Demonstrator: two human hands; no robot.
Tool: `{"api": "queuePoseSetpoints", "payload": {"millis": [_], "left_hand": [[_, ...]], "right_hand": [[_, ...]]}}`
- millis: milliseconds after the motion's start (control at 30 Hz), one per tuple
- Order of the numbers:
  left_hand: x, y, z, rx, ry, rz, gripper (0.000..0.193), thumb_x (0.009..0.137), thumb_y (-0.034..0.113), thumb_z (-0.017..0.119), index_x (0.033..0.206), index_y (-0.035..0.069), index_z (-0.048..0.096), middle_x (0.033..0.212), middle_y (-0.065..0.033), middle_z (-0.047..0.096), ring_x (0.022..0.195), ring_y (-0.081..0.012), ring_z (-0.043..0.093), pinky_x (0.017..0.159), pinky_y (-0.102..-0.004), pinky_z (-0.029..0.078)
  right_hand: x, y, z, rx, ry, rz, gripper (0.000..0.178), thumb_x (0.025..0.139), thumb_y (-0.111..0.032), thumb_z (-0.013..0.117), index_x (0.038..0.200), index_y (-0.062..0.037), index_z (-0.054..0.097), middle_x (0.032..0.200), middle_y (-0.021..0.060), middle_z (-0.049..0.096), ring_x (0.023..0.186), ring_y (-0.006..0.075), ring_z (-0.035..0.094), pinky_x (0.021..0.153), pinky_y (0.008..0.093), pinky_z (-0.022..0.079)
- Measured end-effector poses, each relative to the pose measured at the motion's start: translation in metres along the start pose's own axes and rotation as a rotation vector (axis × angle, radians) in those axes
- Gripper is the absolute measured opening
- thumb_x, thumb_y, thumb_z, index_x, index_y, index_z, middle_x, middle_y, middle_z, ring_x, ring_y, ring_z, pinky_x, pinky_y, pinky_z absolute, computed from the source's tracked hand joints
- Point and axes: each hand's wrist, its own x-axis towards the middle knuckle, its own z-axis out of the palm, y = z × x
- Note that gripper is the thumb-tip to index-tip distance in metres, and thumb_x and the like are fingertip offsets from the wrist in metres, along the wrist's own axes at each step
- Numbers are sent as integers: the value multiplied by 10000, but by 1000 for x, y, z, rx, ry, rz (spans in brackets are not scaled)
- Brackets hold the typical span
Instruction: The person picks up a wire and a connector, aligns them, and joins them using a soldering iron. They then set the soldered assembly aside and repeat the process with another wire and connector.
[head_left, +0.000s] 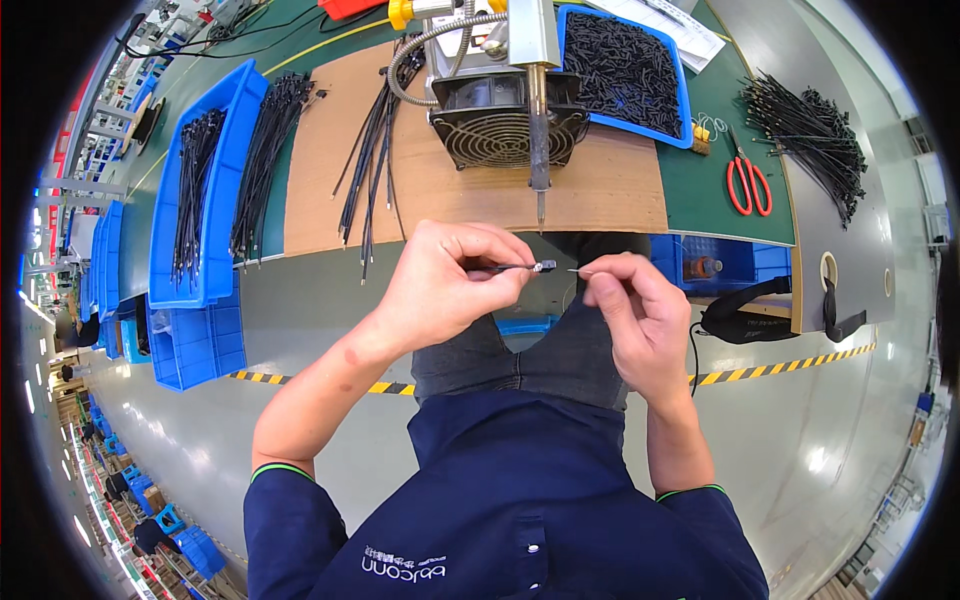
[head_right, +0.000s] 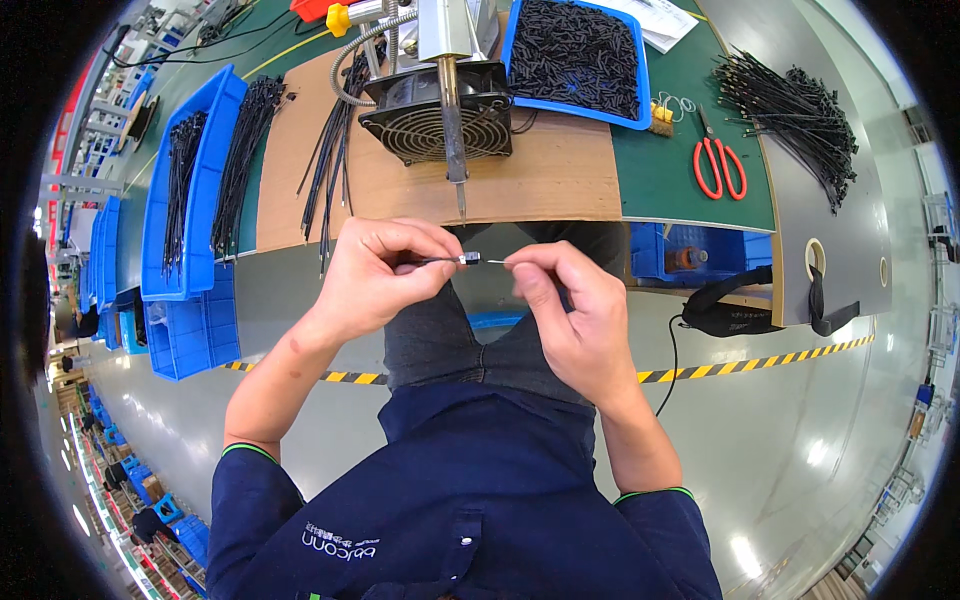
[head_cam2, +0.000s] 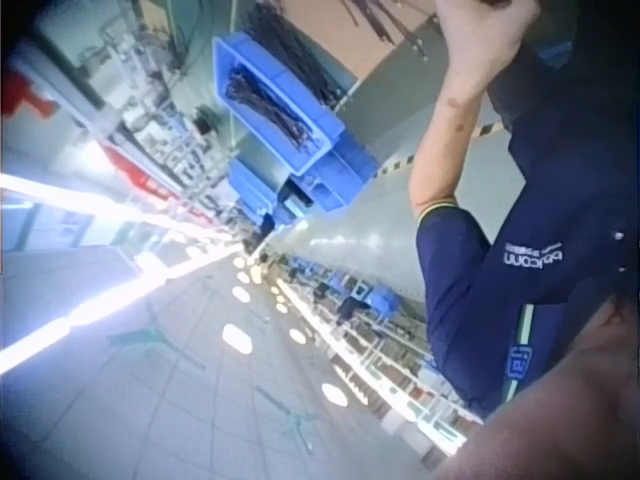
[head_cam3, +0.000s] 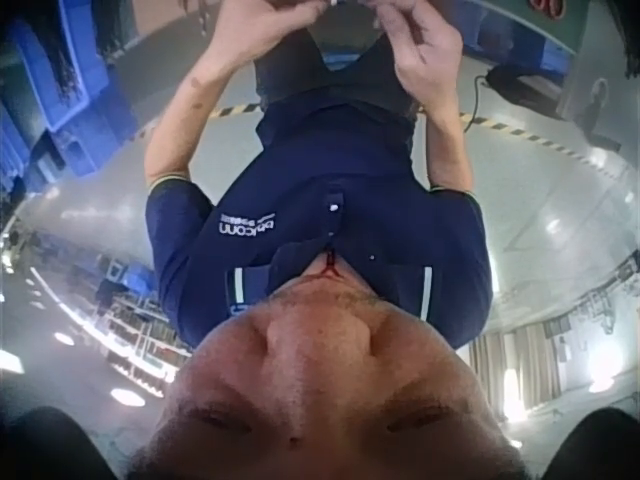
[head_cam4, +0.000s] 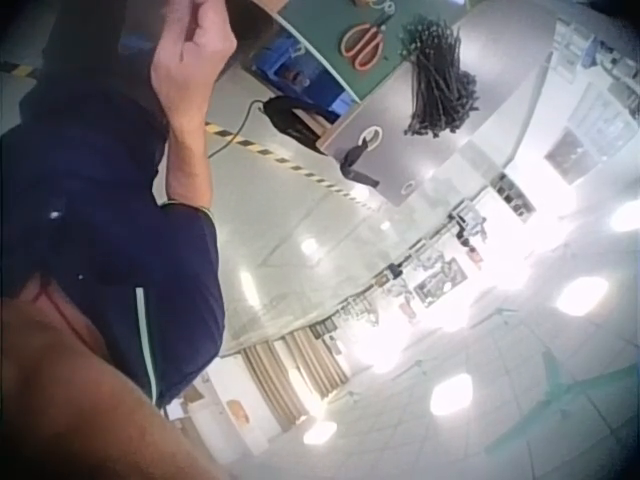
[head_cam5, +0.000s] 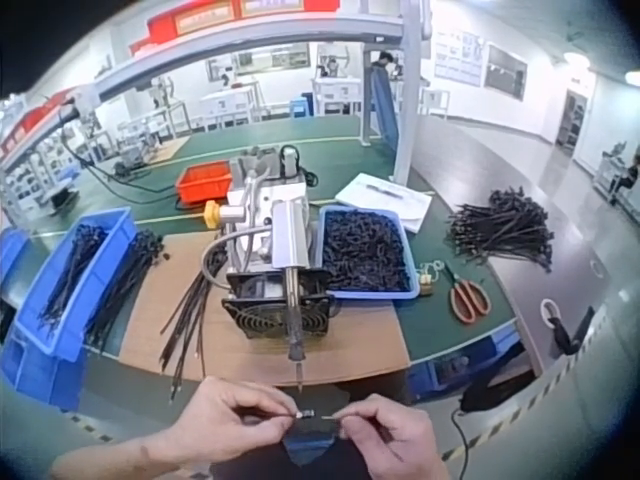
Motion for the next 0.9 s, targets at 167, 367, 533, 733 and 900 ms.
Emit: {"api": "queuePoseSetpoints", "payload": {"millis": [167,367,533,733,900], "left_hand": [[9,2,-2,40,3,52,91,885,-18,758,953,-47,811,1017,-75,780,730,-15,573,626,-185,445],[13,1,1,72,32,84,71,889,-15,758,930,-56,799,1003,-69,775,748,-22,586,631,-193,447],[16,7,0,99,33,69,105,878,3,749,933,-81,780,977,-76,783,807,-55,652,697,-220,532],[18,10,1,128,46,73,97,868,-11,733,907,-92,768,960,-87,778,824,-76,665,718,-239,551],[18,13,3,127,58,77,93,865,-15,731,901,-94,764,960,-89,779,828,-75,667,725,-238,555]], "right_hand": [[-2,-1,10,-182,53,-141,82,946,26,767,1026,34,750,898,121,793,787,207,771,729,302,592],[15,2,23,-339,217,-478,131,814,34,841,909,11,754,976,144,792,844,281,776,772,341,603],[20,6,35,-329,280,-470,139,784,39,831,869,-1,730,985,148,788,876,292,774,797,355,603],[24,4,37,-341,312,-500,144,773,52,815,847,-13,710,957,147,782,846,293,762,773,360,596],[27,3,38,-348,325,-522,145,769,53,813,834,-13,702,931,144,777,830,294,756,753,360,592]]}}
